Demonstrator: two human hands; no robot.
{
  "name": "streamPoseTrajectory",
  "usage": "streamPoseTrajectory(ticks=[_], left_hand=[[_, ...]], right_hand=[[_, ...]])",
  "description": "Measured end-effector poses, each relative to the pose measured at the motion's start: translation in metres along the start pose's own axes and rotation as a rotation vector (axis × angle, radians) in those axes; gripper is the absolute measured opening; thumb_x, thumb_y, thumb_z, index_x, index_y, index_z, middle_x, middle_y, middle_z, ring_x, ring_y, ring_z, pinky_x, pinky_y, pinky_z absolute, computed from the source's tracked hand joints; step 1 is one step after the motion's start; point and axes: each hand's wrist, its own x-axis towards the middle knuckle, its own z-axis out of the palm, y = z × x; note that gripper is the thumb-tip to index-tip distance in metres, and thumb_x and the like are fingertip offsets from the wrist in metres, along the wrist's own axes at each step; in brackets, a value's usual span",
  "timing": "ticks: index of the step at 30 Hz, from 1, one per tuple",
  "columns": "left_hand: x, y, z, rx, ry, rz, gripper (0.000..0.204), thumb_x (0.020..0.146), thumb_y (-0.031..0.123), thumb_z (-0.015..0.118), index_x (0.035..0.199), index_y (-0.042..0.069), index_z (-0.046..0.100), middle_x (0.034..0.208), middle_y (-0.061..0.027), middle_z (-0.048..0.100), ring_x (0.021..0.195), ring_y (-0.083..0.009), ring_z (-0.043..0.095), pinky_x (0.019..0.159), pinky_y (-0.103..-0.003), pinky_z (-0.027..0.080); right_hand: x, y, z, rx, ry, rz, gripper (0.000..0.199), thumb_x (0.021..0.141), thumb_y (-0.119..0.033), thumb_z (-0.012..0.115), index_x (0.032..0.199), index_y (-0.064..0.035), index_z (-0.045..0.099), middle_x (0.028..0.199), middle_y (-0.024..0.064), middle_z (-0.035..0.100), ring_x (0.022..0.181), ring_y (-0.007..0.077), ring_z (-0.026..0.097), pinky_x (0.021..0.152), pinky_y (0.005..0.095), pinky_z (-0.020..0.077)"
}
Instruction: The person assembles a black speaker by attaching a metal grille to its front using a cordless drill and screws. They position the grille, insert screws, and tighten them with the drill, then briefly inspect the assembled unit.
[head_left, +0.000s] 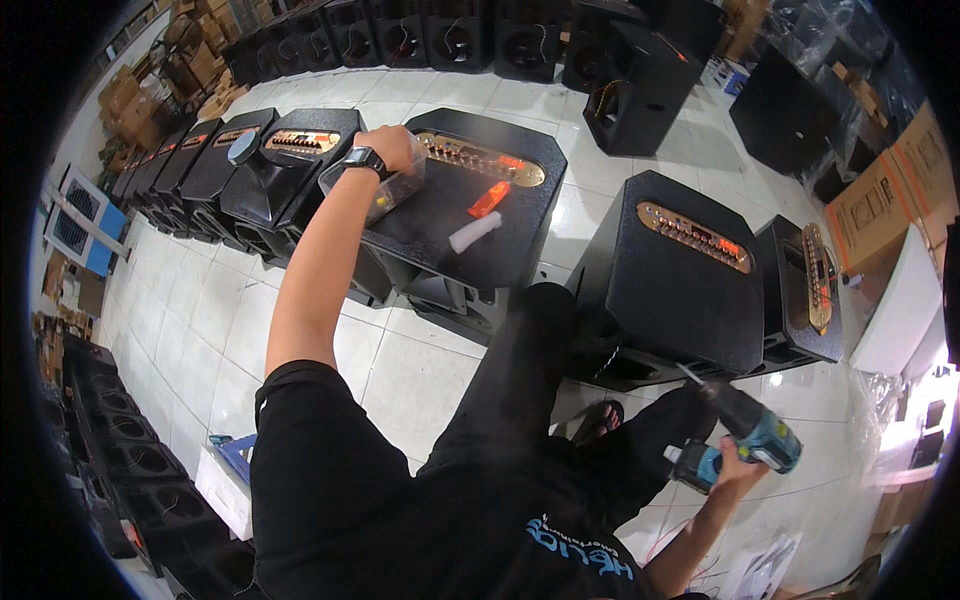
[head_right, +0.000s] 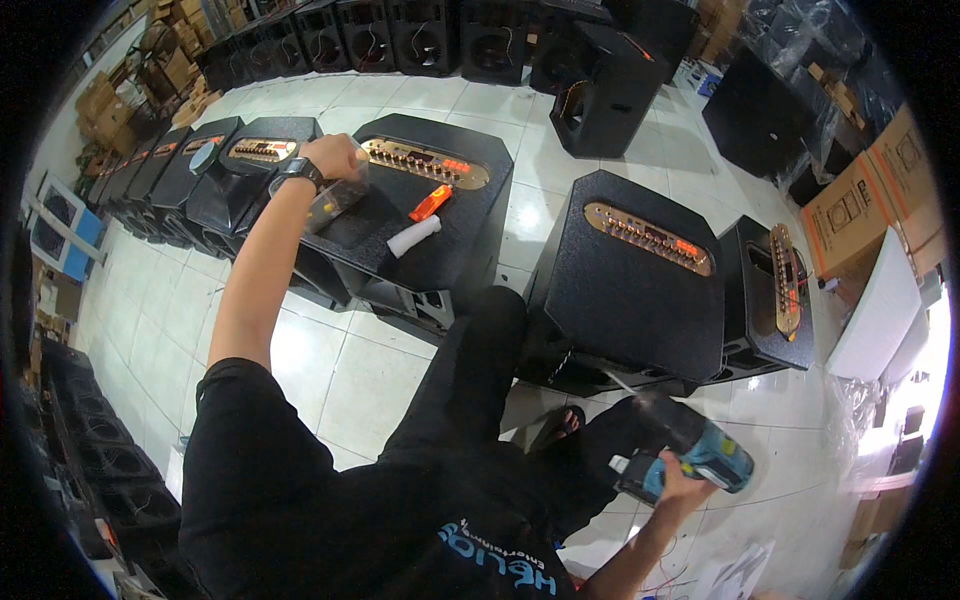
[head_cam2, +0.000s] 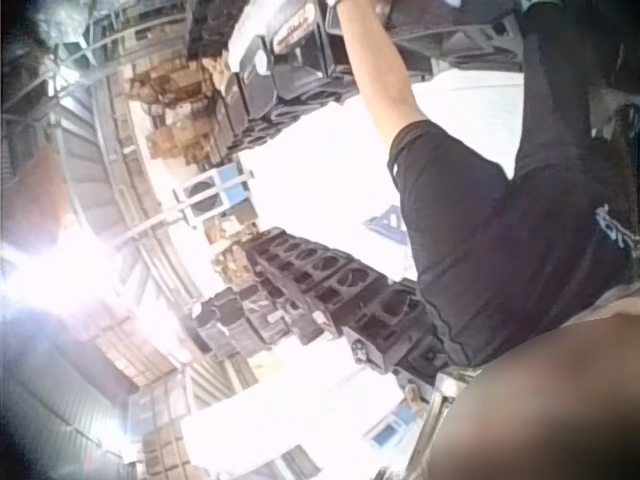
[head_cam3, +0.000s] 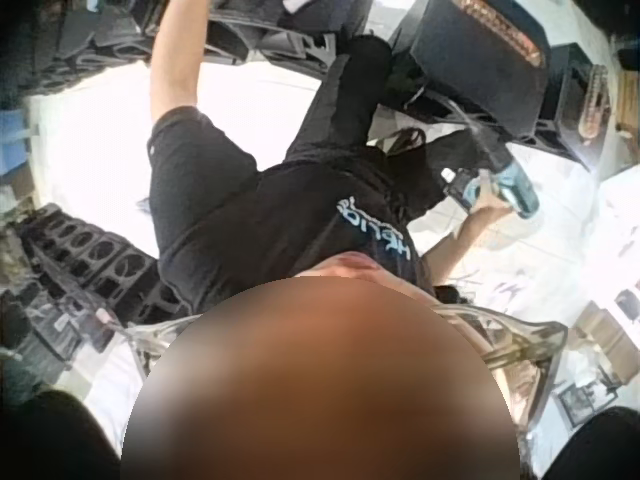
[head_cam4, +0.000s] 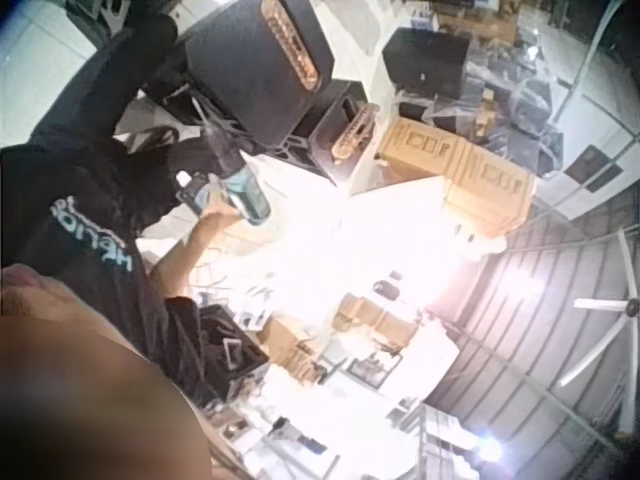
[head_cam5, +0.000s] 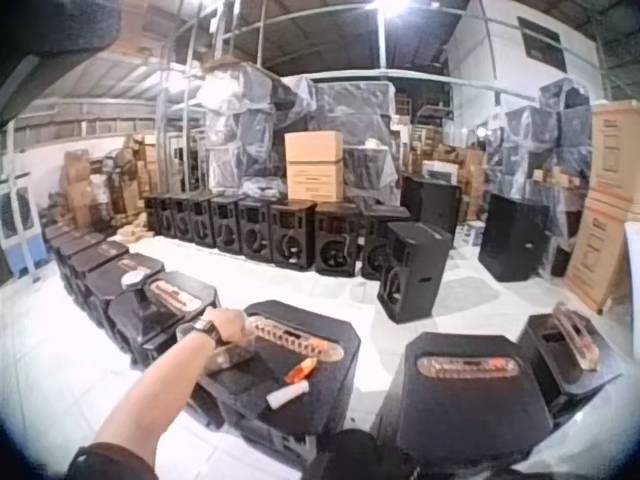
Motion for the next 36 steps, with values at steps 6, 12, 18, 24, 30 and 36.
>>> streamPoseTrajectory(ticks=[6,12,18,24,30,36], left_hand=[[0.016,-0.009,0.001,-0.027,-0.079,0.081,0.036,0.061,0.027,0.094,0.094,0.017,0.083,0.097,-0.0055,0.08,0.093,-0.0263,0.075,0.08,-0.042,0.059],[0.02,0.002,0.004,-0.023,-0.002,0.061,0.027,0.063,0.02,0.091,0.088,0.012,0.083,0.094,-0.0109,0.079,0.088,-0.0295,0.076,0.077,-0.041,0.06],[0.032,-0.038,-0.001,-0.189,0.007,0.198,0.029,0.062,0.017,0.09,0.089,0.01,0.082,0.09,-0.0104,0.079,0.087,-0.0286,0.076,0.079,-0.04,0.06],[-0.003,-0.054,-0.021,-0.378,0.272,0.265,0.025,0.071,0.013,0.081,0.096,0.008,0.082,0.096,-0.0123,0.079,0.088,-0.0279,0.076,0.081,-0.037,0.06],[-0.139,0.075,-0.037,-1.072,0.013,0.554,0.029,0.099,0.004,0.061,0.125,-0.003,0.07,0.101,0.0015,0.068,0.088,-0.0053,0.056,0.082,-0.02,0.047],[-0.2,0.183,0.029,-1.435,-0.171,0.883,0.019,0.104,0.003,0.057,0.118,0.0,0.069,0.109,-0.0023,0.061,0.092,-0.008,0.053,0.079,-0.023,0.045]], right_hand=[[-0.034,-0.023,0.006,-0.275,-0.094,0.079,0.088,0.058,-0.007,0.098,0.133,0.0036,0.052,0.123,0.0155,0.065,0.11,0.0281,0.063,0.103,0.0395,0.0481],[-0.046,-0.008,0.001,-0.199,-0.07,0.004,0.085,0.058,-0.012,0.1,0.129,0.0035,0.056,0.119,0.0145,0.067,0.108,0.0279,0.064,0.103,0.0395,0.0488],[-0.051,-0.002,0.007,-0.188,-0.126,0.038,0.079,0.061,-0.008,0.099,0.128,0.0026,0.057,0.119,0.0131,0.066,0.108,0.0251,0.064,0.102,0.0378,0.0486],[-0.058,-0.026,0.033,0.006,-0.243,0.087,0.076,0.064,-0.005,0.097,0.129,0.0016,0.057,0.121,0.0114,0.065,0.11,0.0222,0.063,0.102,0.0363,0.0491],[-0.049,-0.046,0.057,-0.072,-0.398,0.128,0.073,0.064,-0.005,0.097,0.126,0.0004,0.059,0.12,0.0089,0.065,0.11,0.0205,0.063,0.101,0.0371,0.0503],[-0.04,-0.093,0.085,0.02,-0.299,-0.021,0.063,0.062,-0.017,0.101,0.111,0.0,0.066,0.107,0.0072,0.071,0.099,0.0194,0.068,0.092,0.0357,0.0542]])
